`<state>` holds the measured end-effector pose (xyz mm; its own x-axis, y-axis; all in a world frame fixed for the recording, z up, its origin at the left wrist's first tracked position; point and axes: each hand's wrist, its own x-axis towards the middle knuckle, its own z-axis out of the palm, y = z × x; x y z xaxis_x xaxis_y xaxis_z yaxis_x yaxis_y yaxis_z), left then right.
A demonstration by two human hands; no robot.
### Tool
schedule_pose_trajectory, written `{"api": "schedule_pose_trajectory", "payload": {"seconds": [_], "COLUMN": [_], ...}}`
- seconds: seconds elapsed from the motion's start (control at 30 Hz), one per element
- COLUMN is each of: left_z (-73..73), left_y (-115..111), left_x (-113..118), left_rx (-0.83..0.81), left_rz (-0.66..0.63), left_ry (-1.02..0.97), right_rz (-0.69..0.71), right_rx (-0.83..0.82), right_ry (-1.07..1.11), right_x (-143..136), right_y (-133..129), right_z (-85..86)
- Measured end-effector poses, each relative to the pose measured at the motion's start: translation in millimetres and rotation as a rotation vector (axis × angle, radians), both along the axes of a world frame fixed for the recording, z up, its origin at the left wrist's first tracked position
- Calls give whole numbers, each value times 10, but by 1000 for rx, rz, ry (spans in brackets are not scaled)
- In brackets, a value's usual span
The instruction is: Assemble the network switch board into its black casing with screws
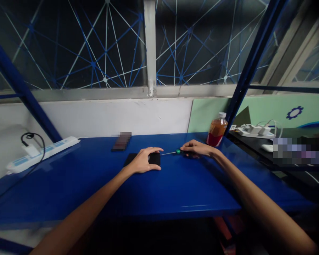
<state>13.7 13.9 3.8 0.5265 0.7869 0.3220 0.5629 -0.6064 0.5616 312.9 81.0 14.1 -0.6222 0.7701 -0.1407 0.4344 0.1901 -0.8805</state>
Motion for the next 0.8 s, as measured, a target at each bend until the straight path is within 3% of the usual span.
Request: {"api": "schedule_pose_trajectory", "payload": {"seconds": [0.27,0.5,0.8], "left_z": [-66,-143,-148], "left_y": [164,201,173], "left_x": [41,24,8], "left_rx": [-11,7,6], "left_rz": [49,99,73], "left_ry": [19,36,14], "right_rz": [114,-22,-30], "right_rx": [-68,289,354], "right_ry": [-70,-13,-143], "right_x": [-30,-141,-124], "right_y": [151,32,35], "right_z": [-74,-237,-241]}}
